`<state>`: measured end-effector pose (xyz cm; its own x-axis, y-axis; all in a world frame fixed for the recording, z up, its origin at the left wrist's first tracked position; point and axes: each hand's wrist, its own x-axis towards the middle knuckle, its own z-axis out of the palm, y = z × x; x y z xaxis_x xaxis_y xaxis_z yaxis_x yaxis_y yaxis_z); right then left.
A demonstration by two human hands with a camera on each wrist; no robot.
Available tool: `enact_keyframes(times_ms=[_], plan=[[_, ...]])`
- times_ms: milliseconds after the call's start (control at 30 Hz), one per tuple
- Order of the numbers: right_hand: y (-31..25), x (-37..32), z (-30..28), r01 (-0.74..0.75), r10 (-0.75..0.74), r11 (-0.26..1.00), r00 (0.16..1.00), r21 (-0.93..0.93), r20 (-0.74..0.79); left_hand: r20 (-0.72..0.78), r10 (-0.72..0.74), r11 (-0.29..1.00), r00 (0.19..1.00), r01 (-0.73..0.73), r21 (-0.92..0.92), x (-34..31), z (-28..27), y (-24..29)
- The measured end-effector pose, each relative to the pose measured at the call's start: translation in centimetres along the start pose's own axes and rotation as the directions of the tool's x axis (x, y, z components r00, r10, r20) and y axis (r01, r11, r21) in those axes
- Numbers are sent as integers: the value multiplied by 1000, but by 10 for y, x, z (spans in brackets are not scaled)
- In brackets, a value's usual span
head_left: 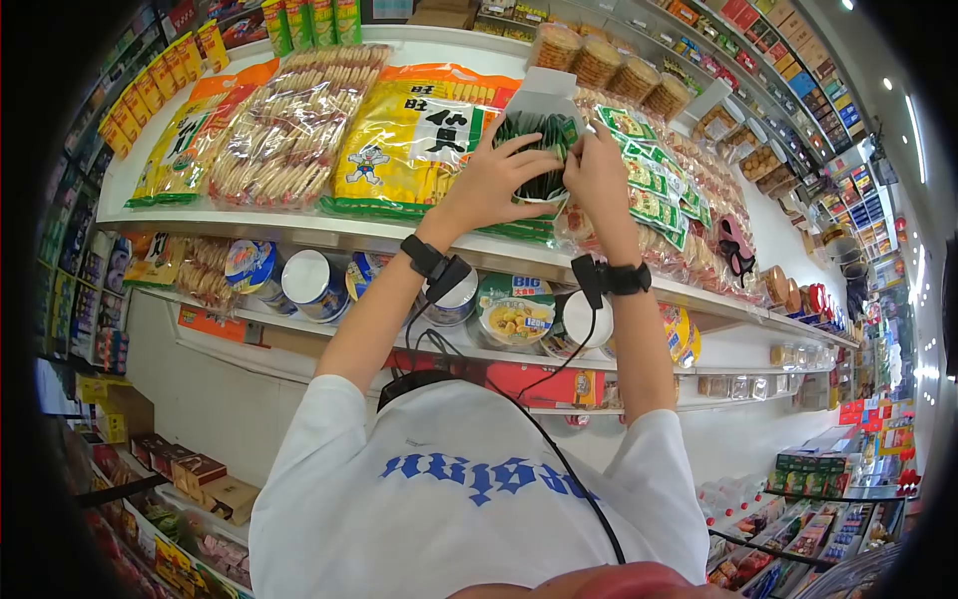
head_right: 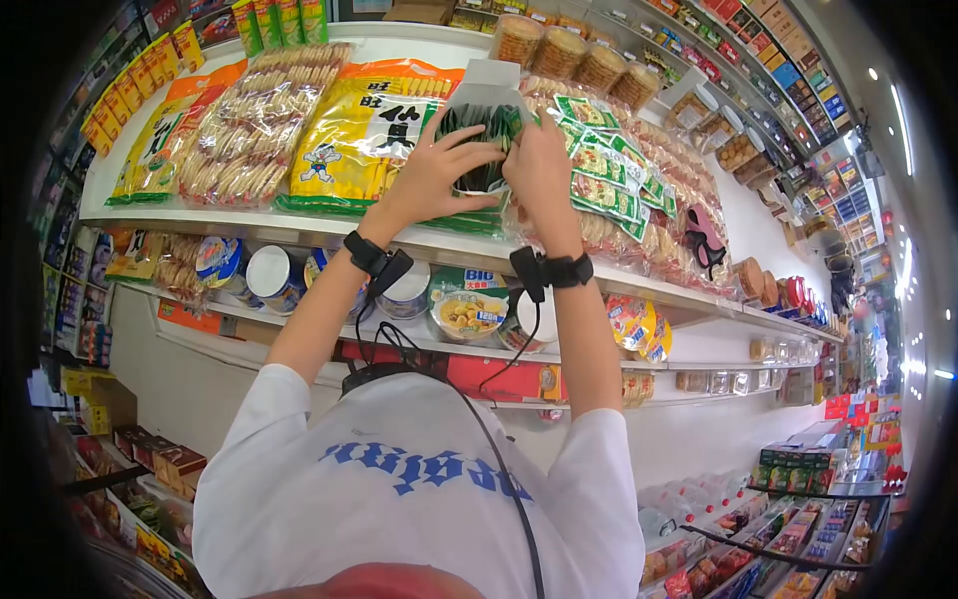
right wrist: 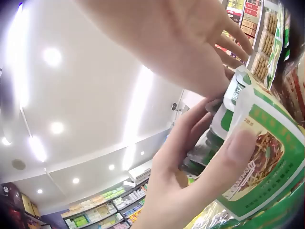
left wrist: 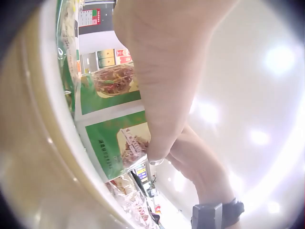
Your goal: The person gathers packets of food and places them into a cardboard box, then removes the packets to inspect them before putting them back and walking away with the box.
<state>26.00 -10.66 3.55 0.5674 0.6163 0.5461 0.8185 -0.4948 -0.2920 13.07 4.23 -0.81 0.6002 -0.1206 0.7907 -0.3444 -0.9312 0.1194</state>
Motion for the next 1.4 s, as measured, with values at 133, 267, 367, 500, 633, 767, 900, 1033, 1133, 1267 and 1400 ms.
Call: enact_keyframes(times_ms=[133, 267, 367, 500, 633, 767, 900, 1033, 1133, 1267, 1400], plan=[[1, -7, 12, 135, -120, 990, 959, 40, -258, -77, 12, 1000, 997, -12, 5, -2, 4, -5], [-15, -2, -2, 16, 13, 988, 983, 155, -184, -94, 19, 1000, 995, -18, 11, -5, 9, -5], [-5, 6, 6, -13, 14, 1000, 988, 11, -152, -91, 14, 1000, 996, -15, -7, -4, 10, -4], [31, 23, 28, 115, -119, 992, 987, -43, -112, -82, 10, 1000, 997, -12, -17, -4, 10, -4], [25, 30, 10, -64, 35, 980, 988, 190, 151, -108, 27, 999, 994, -30, -27, -2, 12, -5], [18, 17, 1, 257, -173, 952, 901, 168, -398, -100, -8, 997, 995, 0, -84, -2, 7, -5], [18, 8, -11, -114, 155, 939, 983, 325, -103, -133, -6, 999, 991, 0, -46, -5, 11, -4], [26, 11, 5, -79, 98, 969, 993, 233, -69, -134, 5, 999, 991, -10, -42, -4, 11, -5], [16, 11, -4, -29, 36, 996, 996, 89, -80, -142, 9, 999, 990, -14, -35, -4, 12, -6], [7, 17, -17, -64, 65, 998, 998, 27, -10, -129, 15, 1000, 992, -18, -21, -6, 11, -8], [18, 24, -15, -36, 38, 999, 996, -30, 78, -113, 38, 999, 993, -39, -7, -6, 15, -9]])
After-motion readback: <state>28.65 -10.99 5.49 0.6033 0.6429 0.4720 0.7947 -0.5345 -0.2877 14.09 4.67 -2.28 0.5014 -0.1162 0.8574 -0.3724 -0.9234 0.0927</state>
